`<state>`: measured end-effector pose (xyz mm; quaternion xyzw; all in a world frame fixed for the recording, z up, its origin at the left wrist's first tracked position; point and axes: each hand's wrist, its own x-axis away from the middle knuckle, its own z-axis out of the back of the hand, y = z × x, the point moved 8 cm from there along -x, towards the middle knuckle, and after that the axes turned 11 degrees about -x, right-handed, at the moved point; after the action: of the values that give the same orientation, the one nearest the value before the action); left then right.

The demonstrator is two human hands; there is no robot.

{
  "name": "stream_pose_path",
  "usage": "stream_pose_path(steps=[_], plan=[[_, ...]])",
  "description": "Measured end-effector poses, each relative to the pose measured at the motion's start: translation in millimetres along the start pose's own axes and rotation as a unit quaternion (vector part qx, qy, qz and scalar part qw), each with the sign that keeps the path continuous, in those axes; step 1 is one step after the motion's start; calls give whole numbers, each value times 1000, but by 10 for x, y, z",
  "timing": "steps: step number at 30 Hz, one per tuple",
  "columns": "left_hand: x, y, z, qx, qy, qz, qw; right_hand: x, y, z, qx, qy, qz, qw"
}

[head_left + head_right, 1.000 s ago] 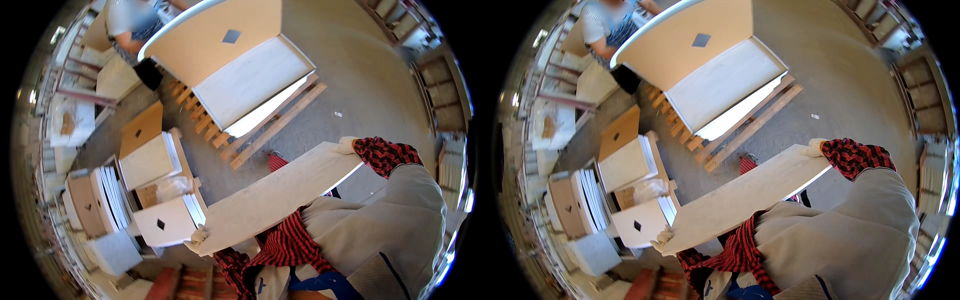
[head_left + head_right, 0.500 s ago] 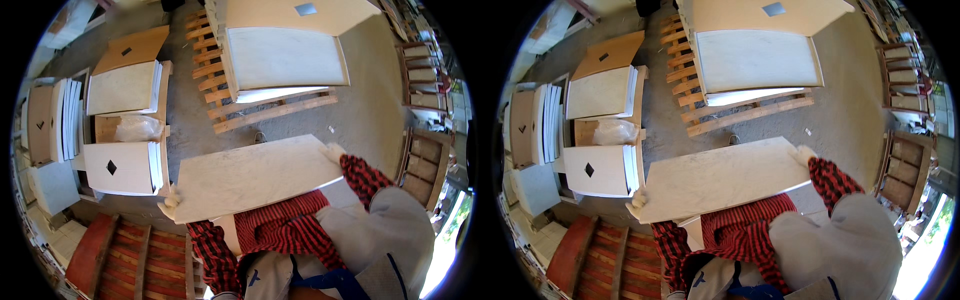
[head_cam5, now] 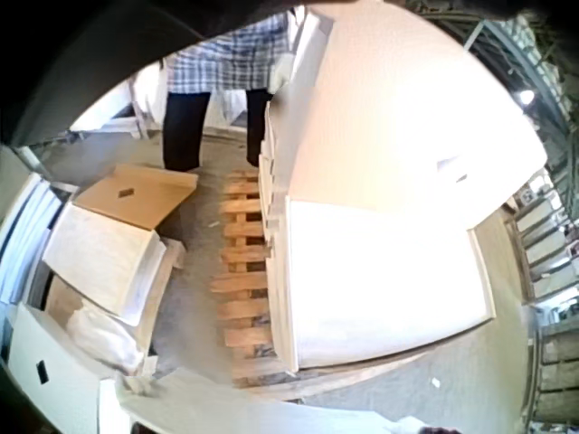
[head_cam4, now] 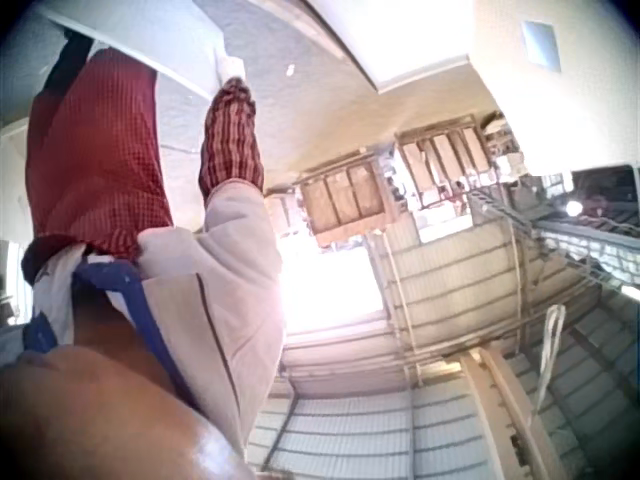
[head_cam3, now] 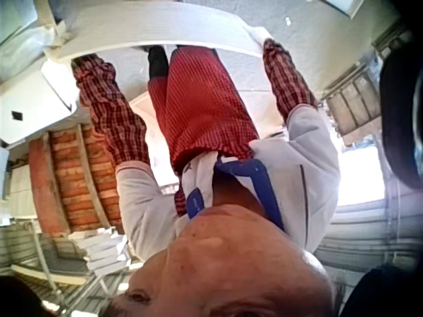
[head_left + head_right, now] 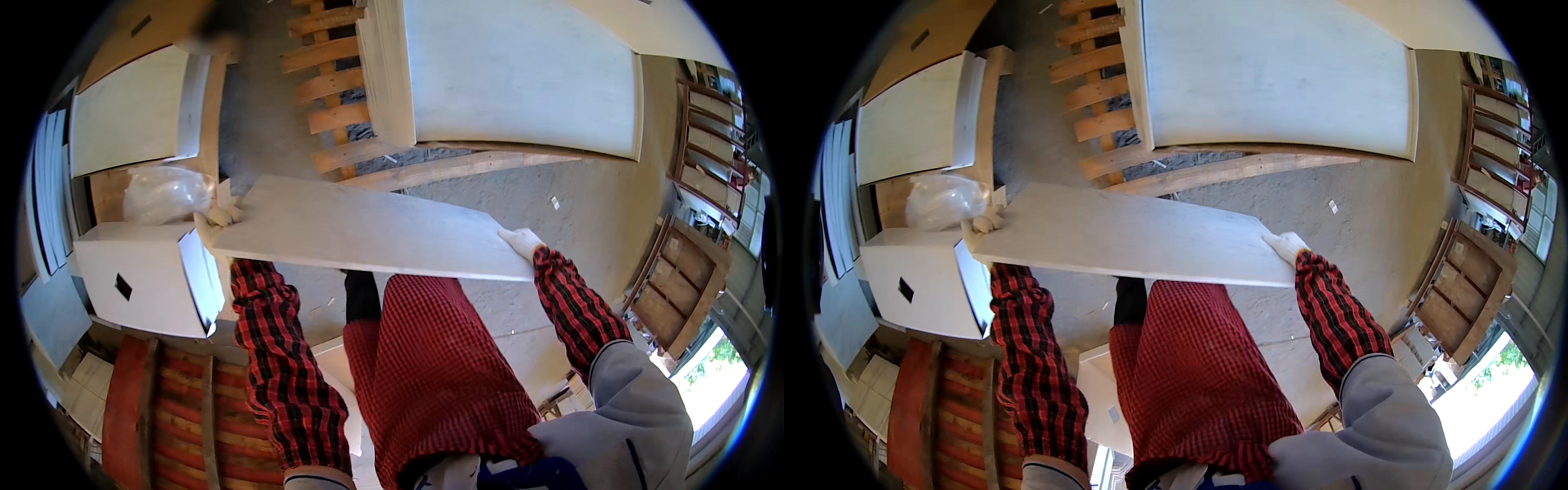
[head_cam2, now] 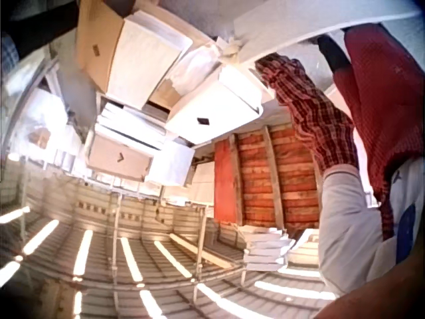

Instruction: The person places flat white furniture panels into cardboard boxes. They wrap each panel in a clear plastic bag before inserting it into the box. The person works in a warehouse environment, handling multiple panels and boxes sequentially.

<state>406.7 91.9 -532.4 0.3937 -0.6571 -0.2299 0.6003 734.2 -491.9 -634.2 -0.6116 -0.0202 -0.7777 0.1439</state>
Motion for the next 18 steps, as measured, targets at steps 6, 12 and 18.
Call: stream_pose_path(steps=[6, 12, 18], plan=[[-723, -453, -101, -27, -56, -15, 998, -733, -402, 727, 7, -19, -99, 995], [-862, -748, -615, -27, 12, 44, 999, -1320, -341, 979, 121, 118, 217, 961], [-1221, -902, -175, -41, 109, 8, 993, -1140, -438, 1475, 4, -23, -1, 1000]])
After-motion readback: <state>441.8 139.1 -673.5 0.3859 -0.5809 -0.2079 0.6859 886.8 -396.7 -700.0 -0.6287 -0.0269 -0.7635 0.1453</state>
